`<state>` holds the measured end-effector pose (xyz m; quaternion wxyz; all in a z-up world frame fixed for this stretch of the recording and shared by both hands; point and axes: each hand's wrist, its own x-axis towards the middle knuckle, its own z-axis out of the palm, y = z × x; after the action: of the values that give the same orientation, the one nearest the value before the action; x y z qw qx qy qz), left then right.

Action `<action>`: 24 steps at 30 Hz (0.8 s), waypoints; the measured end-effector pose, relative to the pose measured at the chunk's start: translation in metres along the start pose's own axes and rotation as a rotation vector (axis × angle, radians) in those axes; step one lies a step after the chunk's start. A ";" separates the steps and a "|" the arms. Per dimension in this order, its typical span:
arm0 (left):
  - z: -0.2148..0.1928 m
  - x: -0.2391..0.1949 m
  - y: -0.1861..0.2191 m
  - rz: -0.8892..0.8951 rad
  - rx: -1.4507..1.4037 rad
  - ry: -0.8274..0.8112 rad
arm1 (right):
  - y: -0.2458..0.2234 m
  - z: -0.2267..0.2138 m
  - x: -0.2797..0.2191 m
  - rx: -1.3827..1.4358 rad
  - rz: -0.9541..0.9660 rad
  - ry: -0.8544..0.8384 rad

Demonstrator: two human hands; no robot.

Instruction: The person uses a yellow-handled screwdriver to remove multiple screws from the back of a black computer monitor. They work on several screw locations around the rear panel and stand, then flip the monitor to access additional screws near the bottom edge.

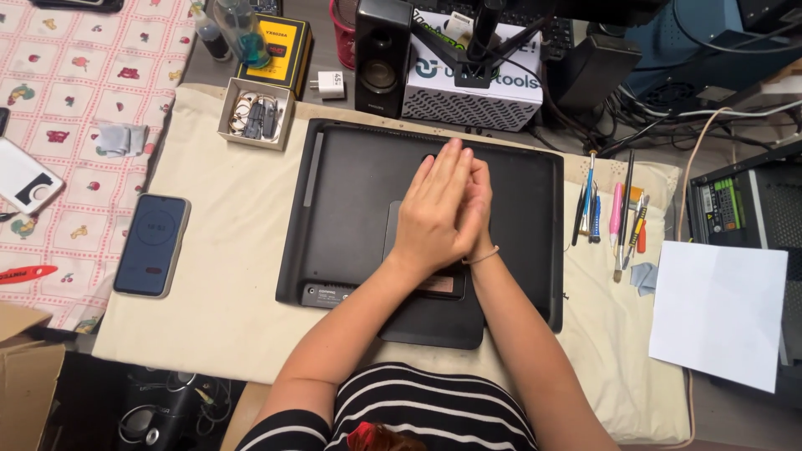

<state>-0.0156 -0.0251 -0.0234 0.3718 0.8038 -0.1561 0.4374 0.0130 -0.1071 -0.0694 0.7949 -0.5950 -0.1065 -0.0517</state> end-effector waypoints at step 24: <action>0.036 -0.043 -0.080 -0.155 -0.424 -0.135 | -0.099 -0.008 0.032 -1.560 -0.272 -0.123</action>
<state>0.0275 -0.0006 -0.1081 0.5537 0.7445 -0.2069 0.3104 0.0247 -0.1420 0.0285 0.1280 -0.9638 -0.1551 -0.1753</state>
